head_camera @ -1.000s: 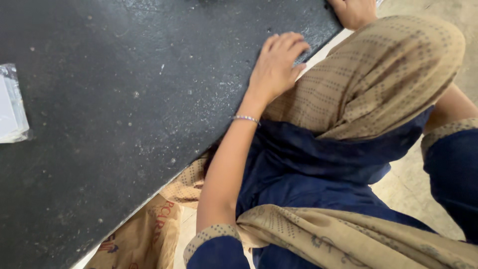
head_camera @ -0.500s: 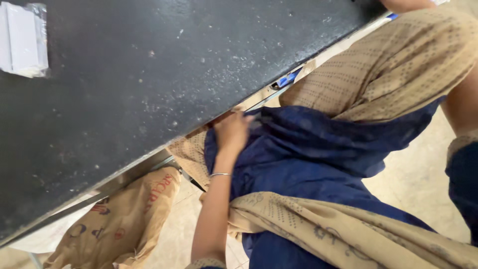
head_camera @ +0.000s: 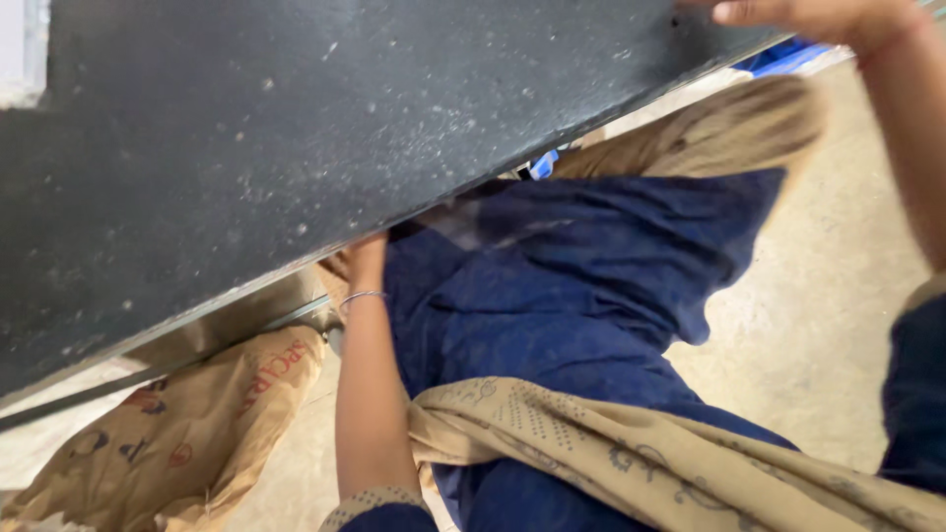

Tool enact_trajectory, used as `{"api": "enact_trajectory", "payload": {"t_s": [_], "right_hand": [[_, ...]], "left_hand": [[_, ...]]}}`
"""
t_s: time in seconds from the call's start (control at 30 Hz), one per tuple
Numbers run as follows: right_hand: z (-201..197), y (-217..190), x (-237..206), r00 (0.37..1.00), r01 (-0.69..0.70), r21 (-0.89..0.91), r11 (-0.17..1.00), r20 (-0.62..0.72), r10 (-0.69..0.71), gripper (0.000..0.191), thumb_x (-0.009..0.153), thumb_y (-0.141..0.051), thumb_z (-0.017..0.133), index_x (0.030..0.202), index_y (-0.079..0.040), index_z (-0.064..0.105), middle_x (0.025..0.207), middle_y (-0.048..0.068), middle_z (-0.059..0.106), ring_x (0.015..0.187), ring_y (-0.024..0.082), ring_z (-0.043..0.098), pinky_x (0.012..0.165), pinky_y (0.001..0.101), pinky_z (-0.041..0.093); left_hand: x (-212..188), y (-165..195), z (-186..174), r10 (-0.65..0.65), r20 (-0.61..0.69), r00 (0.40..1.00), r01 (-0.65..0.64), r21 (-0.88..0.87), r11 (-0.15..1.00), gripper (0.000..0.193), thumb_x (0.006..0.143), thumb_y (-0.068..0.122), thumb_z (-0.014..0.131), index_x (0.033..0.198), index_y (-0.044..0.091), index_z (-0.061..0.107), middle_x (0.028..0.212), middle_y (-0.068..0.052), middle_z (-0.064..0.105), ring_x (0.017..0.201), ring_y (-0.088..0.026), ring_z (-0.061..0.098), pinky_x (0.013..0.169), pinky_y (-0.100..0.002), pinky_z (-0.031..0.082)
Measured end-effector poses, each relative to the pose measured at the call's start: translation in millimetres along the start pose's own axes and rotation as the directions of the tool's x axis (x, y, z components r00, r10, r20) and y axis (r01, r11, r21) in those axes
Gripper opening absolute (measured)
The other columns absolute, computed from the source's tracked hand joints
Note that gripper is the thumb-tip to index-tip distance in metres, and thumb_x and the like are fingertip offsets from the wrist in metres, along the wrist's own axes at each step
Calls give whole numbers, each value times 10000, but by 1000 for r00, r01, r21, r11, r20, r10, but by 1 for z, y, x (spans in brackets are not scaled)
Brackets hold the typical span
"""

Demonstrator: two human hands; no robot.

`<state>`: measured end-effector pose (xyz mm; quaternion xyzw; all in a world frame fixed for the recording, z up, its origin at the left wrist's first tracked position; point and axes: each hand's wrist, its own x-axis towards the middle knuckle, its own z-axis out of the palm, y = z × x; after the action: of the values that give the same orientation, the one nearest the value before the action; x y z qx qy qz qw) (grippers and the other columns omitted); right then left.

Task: The person wipes small white plastic containers with a cloth, then places them into clear plastic bags and seals them. The person repeats this cycle for several containers, stacking the sealed packages on the table.

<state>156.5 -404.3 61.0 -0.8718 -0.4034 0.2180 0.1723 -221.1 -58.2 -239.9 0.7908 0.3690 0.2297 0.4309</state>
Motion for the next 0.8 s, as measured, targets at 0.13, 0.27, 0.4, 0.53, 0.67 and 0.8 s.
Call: {"api": "enact_trajectory", "payload": {"t_s": [0.13,0.27,0.4,0.53,0.67,0.8], "right_hand": [[37,-21,-38,775,347,318,882,432,-461,474,921,-488,627,1150,-94,760,1152,94,769,1117,260,684,991,394,533],[151,-19,-59,916,400,-387,831,190,-352,733,819,-571,708,1269,7,684,1277,199,641,1213,387,530,1027,531,391],[204,-2,-45,965,200,-340,919,-92,-244,336,827,-369,738,1015,-92,765,1158,121,721,1202,354,594,1013,542,427],[224,-8,-27,891,83,170,982,-455,3,165,958,-199,724,1007,-42,738,981,125,737,947,268,683,864,378,528],[228,-28,-3,744,241,540,807,-636,203,152,1001,-130,758,946,0,701,860,24,662,798,105,565,752,262,482],[243,-53,12,732,335,709,620,-610,303,134,1024,-92,754,970,-85,632,862,-54,562,794,64,488,720,240,417]], "left_hand": [[43,-13,-22,-90,-95,991,62,-269,961,639,1014,520,484,1486,90,522,1551,-186,485,1457,-380,410,1191,-428,325],[69,-7,-41,-129,-114,985,72,-409,910,640,1013,519,479,1491,96,515,1558,-180,474,1462,-379,400,1192,-429,320],[70,-2,-62,-146,-150,978,60,-467,882,640,1011,518,473,1496,102,508,1565,-174,463,1467,-377,389,1193,-431,316],[61,4,-78,-151,-187,971,36,-508,861,641,1009,518,468,1501,108,501,1573,-168,451,1471,-376,379,1194,-432,311],[47,16,-99,-143,-248,958,-7,-520,854,642,1008,517,462,1506,113,494,1580,-163,440,1476,-374,368,1194,-434,306],[28,26,-124,-151,-311,938,-36,-522,852,643,1006,516,457,1511,119,487,1587,-157,429,1481,-373,357,1195,-435,301]]}}
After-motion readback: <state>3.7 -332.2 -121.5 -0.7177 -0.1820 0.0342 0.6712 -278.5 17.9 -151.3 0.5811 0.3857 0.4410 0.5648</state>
